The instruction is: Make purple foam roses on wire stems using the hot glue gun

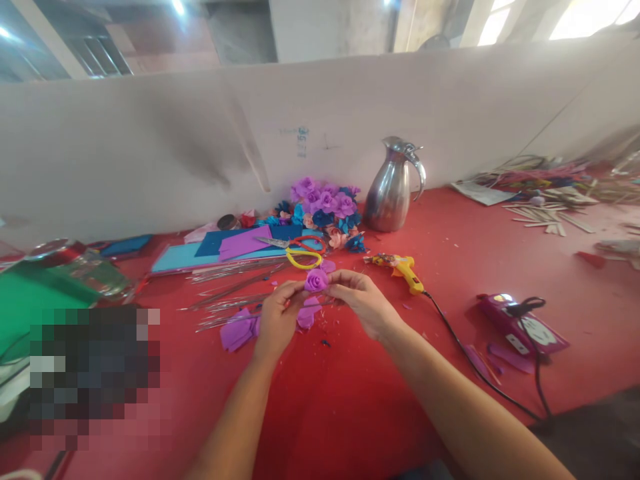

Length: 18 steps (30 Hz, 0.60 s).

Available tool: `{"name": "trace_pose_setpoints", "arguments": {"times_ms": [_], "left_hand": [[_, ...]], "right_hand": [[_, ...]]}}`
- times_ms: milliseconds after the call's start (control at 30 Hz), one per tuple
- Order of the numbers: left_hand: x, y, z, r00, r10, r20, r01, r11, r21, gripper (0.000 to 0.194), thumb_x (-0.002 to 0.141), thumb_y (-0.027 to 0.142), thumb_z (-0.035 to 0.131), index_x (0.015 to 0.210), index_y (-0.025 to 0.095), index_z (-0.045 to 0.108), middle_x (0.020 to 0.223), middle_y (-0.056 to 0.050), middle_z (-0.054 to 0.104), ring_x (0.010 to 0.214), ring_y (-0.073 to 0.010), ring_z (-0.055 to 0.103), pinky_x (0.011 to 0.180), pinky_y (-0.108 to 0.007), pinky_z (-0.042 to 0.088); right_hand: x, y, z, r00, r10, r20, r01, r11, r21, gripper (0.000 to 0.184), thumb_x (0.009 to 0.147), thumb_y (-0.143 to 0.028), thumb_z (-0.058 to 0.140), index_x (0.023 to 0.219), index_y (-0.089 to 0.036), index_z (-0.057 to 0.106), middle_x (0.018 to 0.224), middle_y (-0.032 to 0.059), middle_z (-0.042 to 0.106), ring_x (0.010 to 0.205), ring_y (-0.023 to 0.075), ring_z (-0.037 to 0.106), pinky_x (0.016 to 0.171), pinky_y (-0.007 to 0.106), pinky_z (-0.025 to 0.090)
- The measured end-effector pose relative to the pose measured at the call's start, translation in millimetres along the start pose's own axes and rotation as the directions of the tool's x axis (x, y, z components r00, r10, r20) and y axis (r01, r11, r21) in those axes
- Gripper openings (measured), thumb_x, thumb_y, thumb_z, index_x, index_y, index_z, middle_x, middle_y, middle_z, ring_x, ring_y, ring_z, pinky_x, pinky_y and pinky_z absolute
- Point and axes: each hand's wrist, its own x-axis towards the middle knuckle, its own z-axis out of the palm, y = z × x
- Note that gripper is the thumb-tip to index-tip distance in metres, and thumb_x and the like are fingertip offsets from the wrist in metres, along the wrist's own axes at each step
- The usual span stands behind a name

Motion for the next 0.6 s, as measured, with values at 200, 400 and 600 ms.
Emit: {"name": "trace_pose_setpoints", "arguments": {"times_ms": [200,400,600], "left_hand": [[0,-2,2.1,1.000,-0.030,0.009,0.030,0.996,-0.080,0.020,0.084,0.032,0.063,0.096,0.024,0.076,0.095,-0.003,0.073,0.084,-0.0186,0.064,0.082,-0.029,0.047],[-2,-10,5.7,0.992,-0.115,0.054,0.126,0.959,-0.256,0.027,0.081,0.035,0.066,0.104,0.023,0.074,0.100,-0.004,0.073,0.092,-0.0212,0.064,0.087,-0.032,0.046],[-2,-7,6.4,0.988,-0.149,0.050,0.157,0.952,-0.262,0.028,0.080,0.034,0.066,0.105,0.022,0.074,0.100,-0.004,0.073,0.095,-0.0218,0.064,0.088,-0.032,0.046]], "right_hand": [[1,3,0,1.000,0.015,0.005,-0.015,1.000,0.012,0.014,0.061,-0.030,0.069,0.068,-0.018,0.064,0.061,-0.0027,0.062,0.061,0.0104,0.055,0.065,0.026,0.039],[3,8,0,0.997,0.038,0.071,-0.048,0.989,0.141,0.014,0.060,-0.028,0.071,0.065,-0.018,0.062,0.062,-0.0034,0.060,0.060,0.0092,0.053,0.064,0.025,0.038],[2,9,-1,1.000,0.018,0.023,-0.023,0.968,0.249,0.014,0.059,-0.024,0.071,0.067,-0.019,0.061,0.064,-0.0039,0.060,0.060,0.0093,0.053,0.062,0.023,0.038]]}}
